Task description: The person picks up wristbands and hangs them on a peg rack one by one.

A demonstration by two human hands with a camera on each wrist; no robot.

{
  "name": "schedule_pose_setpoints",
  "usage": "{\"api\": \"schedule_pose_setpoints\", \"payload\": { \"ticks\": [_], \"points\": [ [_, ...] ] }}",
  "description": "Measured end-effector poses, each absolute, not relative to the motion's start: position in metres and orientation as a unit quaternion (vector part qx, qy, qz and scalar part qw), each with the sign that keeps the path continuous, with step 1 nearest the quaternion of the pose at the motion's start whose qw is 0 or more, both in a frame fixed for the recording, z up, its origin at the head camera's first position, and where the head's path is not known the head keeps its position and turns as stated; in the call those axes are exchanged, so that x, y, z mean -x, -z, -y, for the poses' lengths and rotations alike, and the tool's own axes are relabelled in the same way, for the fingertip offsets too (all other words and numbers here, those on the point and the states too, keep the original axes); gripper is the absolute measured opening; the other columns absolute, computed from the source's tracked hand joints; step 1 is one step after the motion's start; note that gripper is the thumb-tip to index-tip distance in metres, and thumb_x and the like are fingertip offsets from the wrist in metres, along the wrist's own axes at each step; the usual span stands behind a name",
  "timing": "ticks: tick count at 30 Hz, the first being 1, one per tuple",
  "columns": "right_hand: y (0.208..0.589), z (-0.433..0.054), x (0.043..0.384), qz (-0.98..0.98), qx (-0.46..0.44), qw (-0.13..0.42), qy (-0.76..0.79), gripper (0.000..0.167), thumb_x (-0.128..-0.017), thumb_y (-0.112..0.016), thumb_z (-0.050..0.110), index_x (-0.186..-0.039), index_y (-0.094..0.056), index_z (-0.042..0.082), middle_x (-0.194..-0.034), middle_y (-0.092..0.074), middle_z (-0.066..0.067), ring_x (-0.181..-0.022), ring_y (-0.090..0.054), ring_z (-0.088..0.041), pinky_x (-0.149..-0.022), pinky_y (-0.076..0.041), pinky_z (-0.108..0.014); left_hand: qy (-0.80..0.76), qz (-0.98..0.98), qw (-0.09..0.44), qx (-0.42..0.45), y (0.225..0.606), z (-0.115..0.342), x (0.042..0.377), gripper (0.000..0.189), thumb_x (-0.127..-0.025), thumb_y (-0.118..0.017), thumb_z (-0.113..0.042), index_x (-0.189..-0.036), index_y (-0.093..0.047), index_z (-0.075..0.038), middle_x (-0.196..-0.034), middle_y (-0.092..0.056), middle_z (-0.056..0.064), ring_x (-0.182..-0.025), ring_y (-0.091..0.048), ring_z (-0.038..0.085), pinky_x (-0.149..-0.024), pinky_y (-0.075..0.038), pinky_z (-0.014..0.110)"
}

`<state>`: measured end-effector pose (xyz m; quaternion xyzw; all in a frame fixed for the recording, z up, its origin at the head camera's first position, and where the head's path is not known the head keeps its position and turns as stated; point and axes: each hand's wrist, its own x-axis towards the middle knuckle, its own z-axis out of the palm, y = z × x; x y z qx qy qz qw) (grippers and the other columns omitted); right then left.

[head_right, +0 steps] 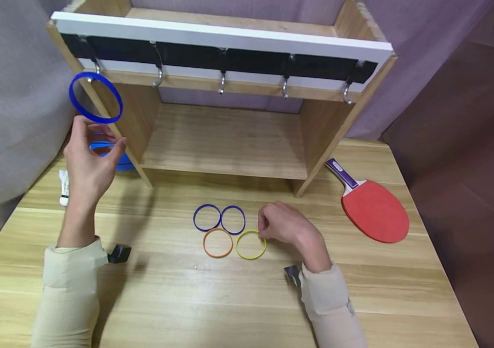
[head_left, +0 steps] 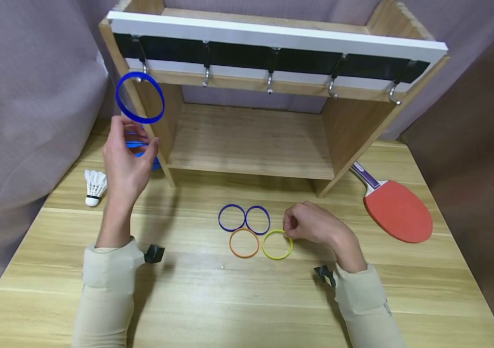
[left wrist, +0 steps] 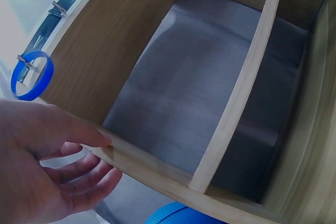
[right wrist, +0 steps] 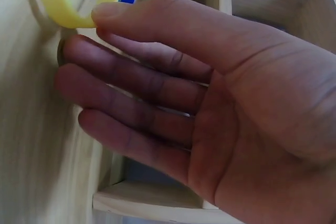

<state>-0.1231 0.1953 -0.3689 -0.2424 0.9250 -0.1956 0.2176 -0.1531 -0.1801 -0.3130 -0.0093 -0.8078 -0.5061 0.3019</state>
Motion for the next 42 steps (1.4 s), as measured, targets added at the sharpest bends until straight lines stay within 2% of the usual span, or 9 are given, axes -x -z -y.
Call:
{"api": "schedule_pose_setpoints", "payload": {
  "ticks": [7, 15, 22, 27, 33, 37, 42],
  "points": [
    [0.358, -0.194, 0.119, -0.899, 0.275, 0.209, 0.270, 0.010, -0.083, -0.077, 0.005, -0.080, -0.071, 0.014, -0.081, -0.067, 0.007, -0.076, -0.062, -0.009, -0.071, -0.057, -0.026, 0.506, 0.809, 0.299, 0.004, 0.313, 0.181, 0.153, 0.040, -0.083, -0.074, 0.000, -0.117, -0.053, -0.001, -0.096, -0.060, 0.004, -0.084, -0.062, 0.011, -0.071, -0.055, 0.016],
    [0.352, -0.192, 0.116, -0.874, 0.310, 0.211, 0.309, 0.011, -0.082, -0.078, 0.004, -0.081, -0.071, 0.012, -0.082, -0.070, 0.002, -0.075, -0.066, -0.007, -0.068, -0.058, -0.023, 0.503, 0.810, 0.301, 0.007, 0.314, 0.181, 0.153, 0.038, -0.083, -0.074, 0.000, -0.114, -0.052, 0.001, -0.096, -0.060, 0.004, -0.084, -0.062, 0.011, -0.071, -0.056, 0.017],
    [0.347, -0.191, 0.114, -0.871, 0.317, 0.205, 0.314, 0.012, -0.082, -0.078, 0.006, -0.083, -0.072, 0.015, -0.083, -0.070, 0.006, -0.076, -0.066, -0.007, -0.070, -0.058, -0.023, 0.508, 0.808, 0.299, 0.003, 0.314, 0.181, 0.153, 0.041, -0.083, -0.074, 0.001, -0.117, -0.053, 0.000, -0.097, -0.060, 0.004, -0.084, -0.061, 0.012, -0.071, -0.055, 0.017],
    [0.338, -0.188, 0.112, -0.876, 0.318, 0.158, 0.325, 0.020, -0.081, -0.080, 0.007, -0.086, -0.073, 0.026, -0.084, -0.069, 0.013, -0.077, -0.064, -0.005, -0.068, -0.058, -0.025, 0.509, 0.807, 0.300, 0.007, 0.314, 0.181, 0.154, 0.039, -0.083, -0.074, 0.001, -0.116, -0.052, 0.001, -0.097, -0.060, 0.004, -0.084, -0.061, 0.012, -0.071, -0.056, 0.018],
    [0.328, -0.167, 0.117, -0.837, 0.341, 0.094, 0.417, 0.011, -0.083, -0.080, 0.015, -0.089, -0.076, 0.023, -0.087, -0.070, 0.013, -0.075, -0.065, -0.009, -0.066, -0.057, -0.029, 0.506, 0.808, 0.301, 0.007, 0.314, 0.181, 0.154, 0.038, -0.083, -0.073, 0.002, -0.115, -0.052, 0.001, -0.096, -0.060, 0.005, -0.084, -0.061, 0.012, -0.071, -0.056, 0.019],
    [0.313, -0.145, 0.125, -0.786, 0.344, 0.065, 0.509, 0.010, -0.082, -0.081, 0.013, -0.090, -0.077, 0.019, -0.088, -0.072, 0.006, -0.075, -0.066, -0.017, -0.063, -0.057, -0.030, 0.507, 0.808, 0.301, 0.008, 0.315, 0.181, 0.154, 0.038, -0.083, -0.073, 0.003, -0.115, -0.052, 0.001, -0.096, -0.060, 0.005, -0.084, -0.061, 0.012, -0.071, -0.056, 0.018],
    [0.283, -0.113, 0.134, -0.690, 0.345, 0.012, 0.636, 0.013, -0.081, -0.079, -0.001, -0.092, -0.076, 0.006, -0.092, -0.072, -0.012, -0.070, -0.067, -0.030, -0.060, -0.060, -0.039, 0.508, 0.805, 0.306, 0.016, 0.315, 0.181, 0.155, 0.037, -0.082, -0.073, 0.003, -0.113, -0.052, 0.002, -0.095, -0.060, 0.006, -0.083, -0.062, 0.012, -0.070, -0.056, 0.018]
  ]
}}
